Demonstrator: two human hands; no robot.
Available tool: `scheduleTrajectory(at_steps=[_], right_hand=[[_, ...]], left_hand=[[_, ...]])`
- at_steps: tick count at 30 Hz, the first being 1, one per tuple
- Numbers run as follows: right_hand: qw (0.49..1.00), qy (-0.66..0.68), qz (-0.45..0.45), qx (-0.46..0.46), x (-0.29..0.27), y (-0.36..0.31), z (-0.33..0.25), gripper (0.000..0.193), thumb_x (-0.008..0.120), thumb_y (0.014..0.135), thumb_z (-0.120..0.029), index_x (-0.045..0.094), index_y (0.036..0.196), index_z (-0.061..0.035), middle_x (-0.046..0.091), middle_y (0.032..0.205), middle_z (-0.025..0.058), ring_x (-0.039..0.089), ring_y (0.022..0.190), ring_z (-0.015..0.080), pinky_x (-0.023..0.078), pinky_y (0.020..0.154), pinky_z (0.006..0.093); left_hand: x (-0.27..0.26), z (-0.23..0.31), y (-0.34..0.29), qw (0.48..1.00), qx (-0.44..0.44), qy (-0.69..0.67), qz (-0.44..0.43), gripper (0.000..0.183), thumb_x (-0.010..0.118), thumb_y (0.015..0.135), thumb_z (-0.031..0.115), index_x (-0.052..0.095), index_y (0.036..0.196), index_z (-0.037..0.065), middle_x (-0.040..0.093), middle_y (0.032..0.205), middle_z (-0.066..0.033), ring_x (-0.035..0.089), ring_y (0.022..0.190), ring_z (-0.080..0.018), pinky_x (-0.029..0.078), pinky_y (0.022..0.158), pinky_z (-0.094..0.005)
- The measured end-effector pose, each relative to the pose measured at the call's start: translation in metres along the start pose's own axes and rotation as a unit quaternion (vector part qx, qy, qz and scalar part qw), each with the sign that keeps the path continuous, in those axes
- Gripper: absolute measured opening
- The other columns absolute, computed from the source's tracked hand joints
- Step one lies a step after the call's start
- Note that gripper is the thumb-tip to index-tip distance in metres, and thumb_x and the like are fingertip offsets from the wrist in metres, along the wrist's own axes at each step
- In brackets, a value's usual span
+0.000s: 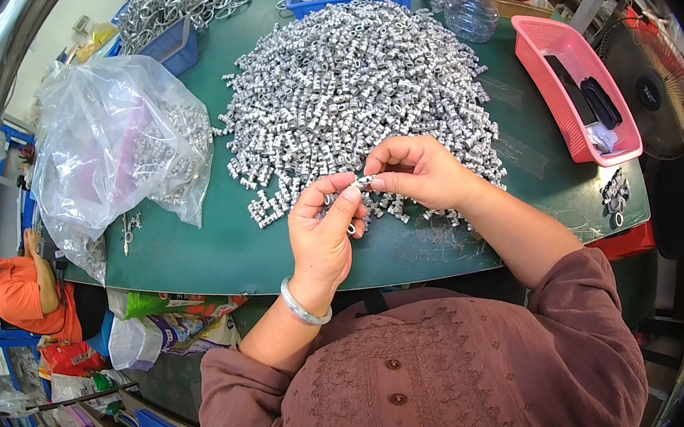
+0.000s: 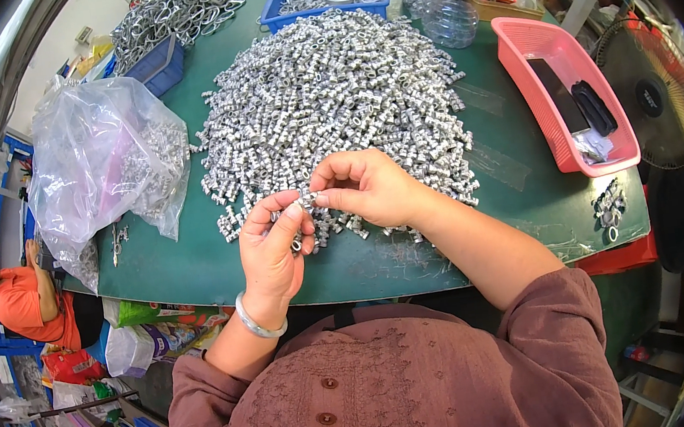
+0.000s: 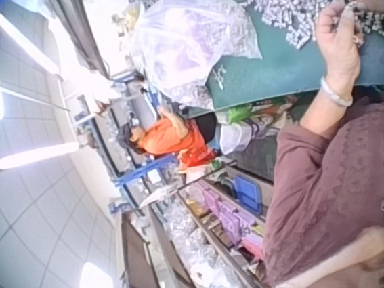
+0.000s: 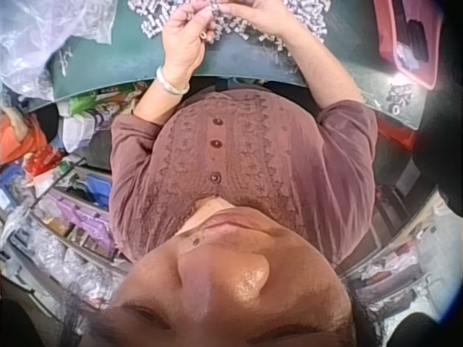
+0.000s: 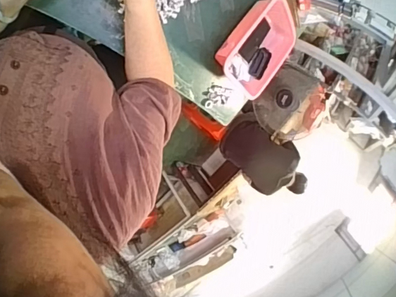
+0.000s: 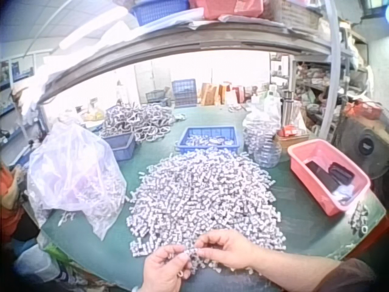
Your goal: The person sorts through a large pile of small silver-colored metal components on a green work surface, picking them up one by one or in small handfuls and placing them into different areas of the workspace or into a pink tray.
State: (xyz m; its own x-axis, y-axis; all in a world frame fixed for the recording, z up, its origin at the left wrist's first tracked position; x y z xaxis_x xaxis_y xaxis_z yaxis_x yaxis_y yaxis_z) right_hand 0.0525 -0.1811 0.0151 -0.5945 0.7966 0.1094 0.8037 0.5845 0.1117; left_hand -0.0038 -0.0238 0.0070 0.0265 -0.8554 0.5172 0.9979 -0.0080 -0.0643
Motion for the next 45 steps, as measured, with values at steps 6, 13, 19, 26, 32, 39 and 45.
scheduleTrajectory(at_steps=[6, 13, 19, 26, 32, 39, 45], right_hand=[[0.999, -0.027, 0.009, -0.038, -0.001, 0.001, 0.005, 0.009, 0.059, 0.077, -0.001, 0.057, 0.086, -0.0018, 0.057, 0.079, -0.0003, 0.053, 0.075, 0.0065, 0.044, 0.068, 0.0213], [0.995, -0.04, 0.018, -0.089, 0.0, 0.001, 0.003, 0.01, 0.06, 0.075, 0.001, 0.057, 0.084, -0.0012, 0.057, 0.083, 0.0008, 0.054, 0.076, 0.0078, 0.044, 0.069, 0.0221], [0.983, -0.126, 0.023, -0.133, 0.001, 0.001, -0.002, 0.011, 0.062, 0.073, 0.001, 0.058, 0.082, -0.002, 0.057, 0.081, 0.0035, 0.055, 0.076, 0.0107, 0.044, 0.068, 0.0234], [0.967, -0.187, 0.017, -0.171, 0.001, 0.001, -0.005, 0.011, 0.064, 0.072, -0.001, 0.059, 0.082, -0.003, 0.058, 0.078, 0.0046, 0.056, 0.073, 0.0126, 0.045, 0.065, 0.0248], [0.977, -0.158, 0.021, -0.141, 0.001, -0.001, -0.002, 0.011, 0.062, 0.075, -0.002, 0.06, 0.086, -0.002, 0.059, 0.077, 0.0044, 0.057, 0.072, 0.0106, 0.046, 0.065, 0.0237], [0.993, -0.084, 0.028, -0.08, 0.003, -0.003, -0.003, 0.011, 0.062, 0.077, -0.003, 0.059, 0.087, -0.0001, 0.06, 0.079, 0.0021, 0.055, 0.074, 0.0074, 0.045, 0.067, 0.0222], [0.993, -0.084, 0.045, -0.068, 0.002, -0.003, 0.0, 0.012, 0.063, 0.076, -0.005, 0.059, 0.087, -0.0004, 0.059, 0.078, 0.0008, 0.053, 0.073, 0.0065, 0.045, 0.067, 0.0215]], left_hand=[[-0.002, -0.001, -0.001, 1.0, 0.01, 0.003, -0.013, 0.014, 0.054, 0.082, 0.004, 0.054, 0.096, 0.001, 0.055, 0.072, -0.0053, 0.052, 0.062, -0.0108, 0.04, 0.047, -0.0202], [-0.003, -0.002, -0.001, 1.0, 0.002, 0.001, -0.009, 0.016, 0.054, 0.082, 0.003, 0.054, 0.097, 0.001, 0.056, 0.074, -0.0054, 0.052, 0.063, -0.0108, 0.04, 0.048, -0.0202], [-0.005, -0.003, 0.001, 1.0, -0.014, -0.005, -0.008, 0.017, 0.052, 0.083, 0.005, 0.053, 0.1, 0.001, 0.056, 0.077, -0.006, 0.052, 0.064, -0.0116, 0.04, 0.048, -0.0212], [-0.006, -0.003, 0.004, 0.997, -0.064, -0.043, -0.002, 0.017, 0.051, 0.084, 0.009, 0.053, 0.1, 0.001, 0.055, 0.076, -0.0051, 0.051, 0.063, -0.0125, 0.039, 0.047, -0.0215], [-0.007, -0.004, 0.004, 0.99, -0.114, -0.082, -0.008, 0.015, 0.05, 0.085, 0.01, 0.054, 0.098, 0.003, 0.054, 0.075, -0.0047, 0.05, 0.062, -0.0136, 0.038, 0.046, -0.0212], [-0.007, -0.003, 0.004, 0.987, -0.131, -0.093, -0.012, 0.015, 0.051, 0.085, 0.013, 0.055, 0.096, 0.003, 0.053, 0.073, -0.0035, 0.049, 0.061, -0.012, 0.037, 0.046, -0.0209], [-0.006, -0.002, 0.005, 0.986, -0.133, -0.096, -0.004, 0.012, 0.049, 0.086, 0.012, 0.054, 0.094, 0.005, 0.053, 0.073, -0.0038, 0.049, 0.061, -0.0142, 0.037, 0.045, -0.0208]])
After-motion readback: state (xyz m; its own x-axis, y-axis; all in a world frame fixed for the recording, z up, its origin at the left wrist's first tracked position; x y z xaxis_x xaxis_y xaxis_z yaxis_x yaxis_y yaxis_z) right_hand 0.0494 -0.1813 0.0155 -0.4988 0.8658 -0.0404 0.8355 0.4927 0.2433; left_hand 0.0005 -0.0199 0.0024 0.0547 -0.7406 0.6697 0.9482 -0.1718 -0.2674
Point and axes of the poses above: each hand's wrist, its own y-axis towards the middle knuckle, its own x-axis out of the palm, z = x × y, the point moved 1 cm from there along y, towards the middle knuckle
